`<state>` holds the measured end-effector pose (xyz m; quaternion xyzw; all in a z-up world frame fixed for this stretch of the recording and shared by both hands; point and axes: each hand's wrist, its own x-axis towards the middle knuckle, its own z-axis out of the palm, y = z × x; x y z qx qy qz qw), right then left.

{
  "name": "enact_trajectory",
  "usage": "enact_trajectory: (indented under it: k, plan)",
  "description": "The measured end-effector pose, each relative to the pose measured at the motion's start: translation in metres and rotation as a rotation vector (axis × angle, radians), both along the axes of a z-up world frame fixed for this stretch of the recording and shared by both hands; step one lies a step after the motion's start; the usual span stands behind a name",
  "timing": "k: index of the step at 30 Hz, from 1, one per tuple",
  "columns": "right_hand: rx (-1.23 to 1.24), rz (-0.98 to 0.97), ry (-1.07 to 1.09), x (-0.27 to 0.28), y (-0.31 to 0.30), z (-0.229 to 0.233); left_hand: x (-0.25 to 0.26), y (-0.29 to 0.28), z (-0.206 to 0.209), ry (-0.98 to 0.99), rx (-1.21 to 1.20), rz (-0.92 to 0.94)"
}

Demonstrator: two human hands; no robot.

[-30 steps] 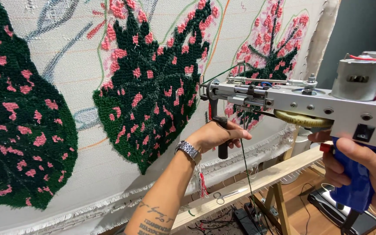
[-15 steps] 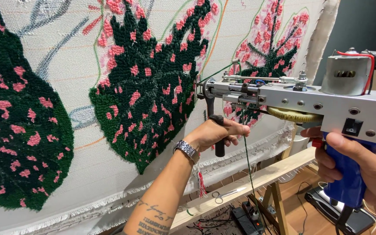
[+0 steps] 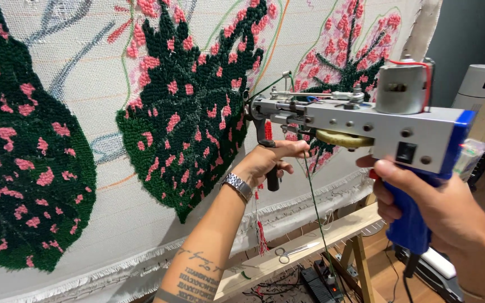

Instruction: Using a tufting gun and yarn to create a leaf pattern on a rug canvas.

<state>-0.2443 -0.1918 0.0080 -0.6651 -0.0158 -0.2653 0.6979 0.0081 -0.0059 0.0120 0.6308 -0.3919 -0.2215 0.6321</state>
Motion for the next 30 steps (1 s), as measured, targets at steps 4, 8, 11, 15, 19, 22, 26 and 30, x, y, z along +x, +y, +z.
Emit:
enact_trajectory:
  k: [4, 8, 11, 15, 19, 22, 26, 30]
  plan:
    - [-0.010, 0.026, -0.055, 0.006, 0.013, -0.002, -0.003, 0.008, 0.004, -0.060, 0.003, 0.017]
    - [-0.037, 0.016, -0.045, 0.011, 0.014, -0.007, 0.003, 0.006, 0.004, 0.002, 0.012, 0.023]
    - [-0.020, 0.000, -0.044, 0.012, 0.014, -0.011, 0.008, 0.006, 0.002, 0.007, 0.024, 0.027]
    - [-0.012, -0.012, -0.057, 0.014, 0.011, -0.012, 0.017, 0.004, -0.003, -0.012, 0.000, 0.012]
    - [-0.022, -0.028, -0.062, 0.016, 0.009, -0.008, 0.015, 0.003, 0.008, -0.058, -0.009, 0.032]
    - [-0.027, -0.027, -0.064, 0.013, 0.006, -0.007, 0.020, 0.002, 0.006, -0.134, -0.030, -0.023]
    - [-0.028, -0.060, -0.050, 0.011, 0.002, -0.003, 0.018, 0.000, 0.010, -0.150, -0.045, -0.045]
    - [-0.002, -0.031, -0.048, 0.010, -0.021, -0.008, 0.014, -0.009, 0.011, -0.047, -0.037, -0.091]
